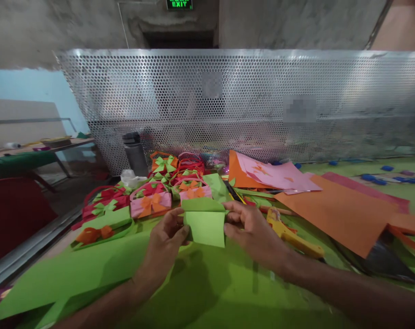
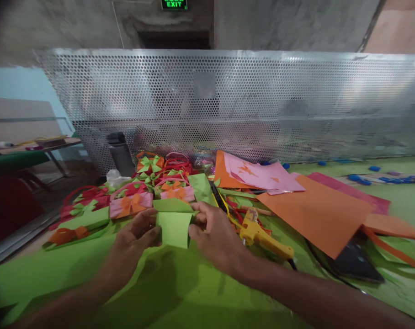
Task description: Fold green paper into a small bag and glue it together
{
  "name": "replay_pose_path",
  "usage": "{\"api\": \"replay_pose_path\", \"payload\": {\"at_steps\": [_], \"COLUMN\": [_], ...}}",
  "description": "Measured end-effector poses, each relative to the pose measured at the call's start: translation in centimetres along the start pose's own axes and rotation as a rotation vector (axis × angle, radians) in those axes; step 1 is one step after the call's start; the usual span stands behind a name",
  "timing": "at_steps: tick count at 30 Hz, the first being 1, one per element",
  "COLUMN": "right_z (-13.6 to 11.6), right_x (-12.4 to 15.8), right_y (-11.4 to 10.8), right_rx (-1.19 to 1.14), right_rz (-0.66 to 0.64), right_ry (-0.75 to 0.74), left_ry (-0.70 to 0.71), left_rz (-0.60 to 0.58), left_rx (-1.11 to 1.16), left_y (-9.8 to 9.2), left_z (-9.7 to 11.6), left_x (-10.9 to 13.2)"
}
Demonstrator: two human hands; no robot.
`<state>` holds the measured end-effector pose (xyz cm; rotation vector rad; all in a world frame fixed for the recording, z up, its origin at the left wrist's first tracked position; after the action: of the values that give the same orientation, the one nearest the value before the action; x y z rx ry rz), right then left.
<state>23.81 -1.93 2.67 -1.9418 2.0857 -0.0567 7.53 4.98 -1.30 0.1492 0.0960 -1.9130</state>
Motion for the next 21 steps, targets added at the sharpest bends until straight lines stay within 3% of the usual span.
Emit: {"api": "replay_pose_path", "payload": {"at_steps": [2, 6, 10, 13, 21], "right_z": [0.3, 0.1, 0.0, 0.3, 0.7], "right_x": [-0.3, -0.4, 0.0, 0.4, 1.0], "right_y": [-0.6, -1.2, -0.7, 0.1, 1.3], "right_rx": [0.107, 0.272, 0.297, 0.289, 0.312], "right_rz": [0.061, 0.107, 0.079, 0.024, -0.014], "right_ry": [-0.016, -0.064, -0.055, -0.014, -0.047], "left_ry": [0.162, 0.677, 1.027, 1.07, 0.921], "left_rz": [0.027, 0.108, -0.142, -0.184, -0.252], "left_rx": [-0.198, -0.671, -1.014, -1.169, -1.229], "left_y": [-0.5, -0.6, 1.6, 2.5, 2.8], "left_z": [0.8, 2.9, 3.1, 2.8, 1.7], "left_x": [-0.2, 0.7, 2.9, 3.7, 3.5]}}
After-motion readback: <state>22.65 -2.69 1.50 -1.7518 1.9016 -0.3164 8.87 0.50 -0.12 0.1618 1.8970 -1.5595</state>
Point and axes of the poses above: each hand's wrist, its own x-axis away from the middle knuckle, its own y-axis out of the palm, z = x × y, the point moved 5 cm from there along -x, towards the middle knuckle, and after that the axes turned 1 degree about y, right-handed, at the moved point
